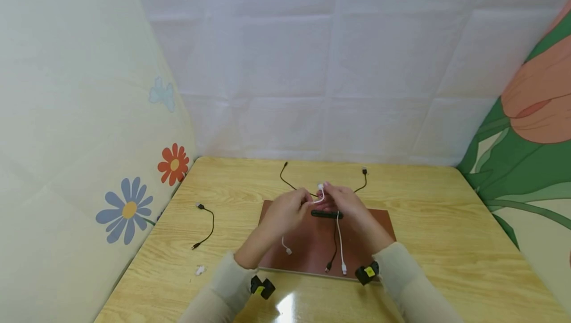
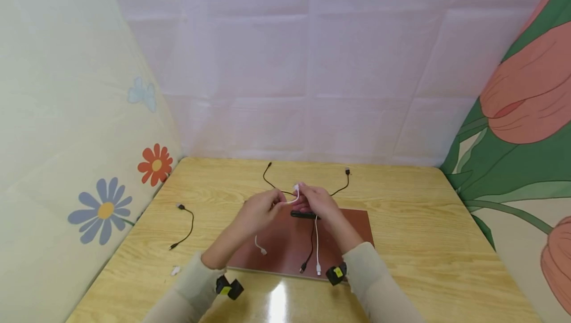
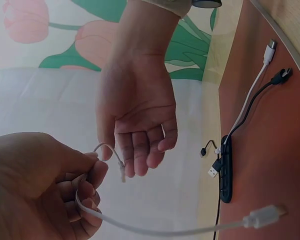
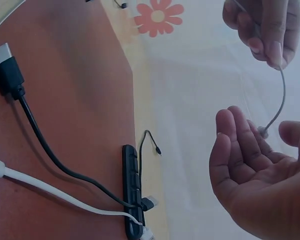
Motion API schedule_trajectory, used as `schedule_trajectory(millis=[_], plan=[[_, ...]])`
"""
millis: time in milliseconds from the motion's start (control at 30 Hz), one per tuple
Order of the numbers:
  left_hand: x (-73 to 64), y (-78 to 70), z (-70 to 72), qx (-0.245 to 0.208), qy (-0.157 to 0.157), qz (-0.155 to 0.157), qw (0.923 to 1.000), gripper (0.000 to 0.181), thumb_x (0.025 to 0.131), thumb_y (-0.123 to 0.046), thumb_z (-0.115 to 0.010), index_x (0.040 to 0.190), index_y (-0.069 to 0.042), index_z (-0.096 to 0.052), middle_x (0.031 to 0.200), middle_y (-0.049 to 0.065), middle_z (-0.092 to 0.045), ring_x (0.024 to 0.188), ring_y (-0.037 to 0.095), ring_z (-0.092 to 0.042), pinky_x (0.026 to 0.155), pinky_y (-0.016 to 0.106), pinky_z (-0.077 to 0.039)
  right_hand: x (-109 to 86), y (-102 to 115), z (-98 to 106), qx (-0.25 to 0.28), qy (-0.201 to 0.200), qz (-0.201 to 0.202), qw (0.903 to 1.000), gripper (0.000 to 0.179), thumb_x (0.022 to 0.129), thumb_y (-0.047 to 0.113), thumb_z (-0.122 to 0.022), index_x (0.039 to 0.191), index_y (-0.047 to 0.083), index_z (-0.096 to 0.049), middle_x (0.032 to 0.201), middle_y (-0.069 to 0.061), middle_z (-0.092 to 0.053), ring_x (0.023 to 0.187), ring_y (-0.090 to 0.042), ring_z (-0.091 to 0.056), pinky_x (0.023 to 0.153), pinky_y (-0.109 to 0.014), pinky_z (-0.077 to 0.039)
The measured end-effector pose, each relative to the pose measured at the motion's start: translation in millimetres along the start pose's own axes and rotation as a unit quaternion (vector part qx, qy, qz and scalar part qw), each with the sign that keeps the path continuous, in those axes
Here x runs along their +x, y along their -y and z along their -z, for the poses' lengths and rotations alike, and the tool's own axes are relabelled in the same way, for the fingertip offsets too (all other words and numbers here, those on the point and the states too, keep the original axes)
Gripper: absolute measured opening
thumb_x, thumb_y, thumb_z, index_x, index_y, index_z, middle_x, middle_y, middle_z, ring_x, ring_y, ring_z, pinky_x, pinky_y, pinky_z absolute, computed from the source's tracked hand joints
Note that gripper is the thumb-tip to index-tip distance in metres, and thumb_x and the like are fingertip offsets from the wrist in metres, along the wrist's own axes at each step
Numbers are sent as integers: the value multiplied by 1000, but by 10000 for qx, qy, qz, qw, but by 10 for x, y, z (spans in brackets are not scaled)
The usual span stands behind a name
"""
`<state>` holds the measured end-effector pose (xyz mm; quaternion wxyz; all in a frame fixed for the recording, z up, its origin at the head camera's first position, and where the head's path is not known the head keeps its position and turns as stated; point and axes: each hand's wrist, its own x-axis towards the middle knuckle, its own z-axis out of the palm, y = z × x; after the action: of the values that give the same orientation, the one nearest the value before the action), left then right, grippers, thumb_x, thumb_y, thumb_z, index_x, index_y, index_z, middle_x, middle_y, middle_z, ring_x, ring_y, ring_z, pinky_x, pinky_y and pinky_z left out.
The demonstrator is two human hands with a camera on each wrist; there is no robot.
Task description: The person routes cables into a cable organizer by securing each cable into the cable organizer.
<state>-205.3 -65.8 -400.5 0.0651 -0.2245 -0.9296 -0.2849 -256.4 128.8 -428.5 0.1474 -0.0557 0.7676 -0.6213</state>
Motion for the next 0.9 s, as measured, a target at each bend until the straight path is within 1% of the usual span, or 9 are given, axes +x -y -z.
schedule_trajectory(millis=[100,267,433,500,567,700,767,833,900], plan=[[0,-12,-22,-15,88,-26,10000,9,102,-18,-63,103,-11,-68,90,-2,-68,69,6,-53,61,21,-45,-5,17,26,62,-112,27,9999,46,107,36,-51,118,-6,-66,92,-5,-73,82,-18,-71,86,-45,-56],[-5,-9,-58,-116,182,26,9998,10,100,-19,-66,100,-10,-71,87,-2,-70,69,5,-56,62,21,-47,10,50,67,78,-225,154,9996,29,105,23,-57,109,-5,-65,91,-9,-71,77,-15,-66,75,-35,-55],[-27,-6,-107,-197,430,204,9987,11,99,-21,-67,96,-11,-70,80,-3,-67,63,5,-55,57,20,-47,55,34,126,85,-400,143,9991,26,102,18,-62,110,-6,-63,88,-5,-69,80,-10,-67,80,-34,-57],[-38,-7,-126,-147,500,185,9985,12,100,-21,-67,95,-11,-68,78,-4,-65,62,5,-53,56,20,-46,83,21,146,17,-440,145,9989,26,102,18,-63,111,-6,-64,88,-3,-70,80,-10,-67,83,-36,-57],[-49,-5,-151,-66,560,123,9983,11,100,-21,-66,95,-12,-68,76,-6,-62,60,5,-50,54,21,-44,111,3,165,-77,-445,210,9988,26,101,17,-64,113,-7,-65,87,-2,-71,80,-10,-67,81,-33,-57],[-84,13,-188,6,637,-46,9980,10,101,-21,-64,97,-12,-67,74,-8,-60,58,5,-48,54,21,-42,145,-31,215,-467,-321,311,9979,26,100,12,-64,115,-9,-66,88,-4,-72,79,-9,-66,81,-35,-58],[-108,31,-214,36,655,-78,9978,11,101,-21,-64,97,-13,-68,73,-8,-59,57,5,-47,54,22,-41,148,-49,244,-799,-238,349,9959,24,100,11,-65,114,-8,-67,89,-5,-72,80,-11,-68,83,-40,-58],[-137,41,-246,71,689,-116,9975,11,101,-22,-63,98,-13,-69,73,-9,-60,56,5,-47,53,22,-40,147,-69,270,-1234,-148,404,9914,21,100,11,-65,110,-6,-69,89,-9,-73,81,-17,-69,85,-47,-57],[-161,44,-290,136,728,-196,9971,11,101,-21,-63,98,-13,-70,72,-9,-60,55,4,-46,52,21,-39,152,-106,285,-1666,-100,473,9848,15,100,13,-65,103,-1,-71,88,-9,-73,83,-23,-70,82,-48,-57]])
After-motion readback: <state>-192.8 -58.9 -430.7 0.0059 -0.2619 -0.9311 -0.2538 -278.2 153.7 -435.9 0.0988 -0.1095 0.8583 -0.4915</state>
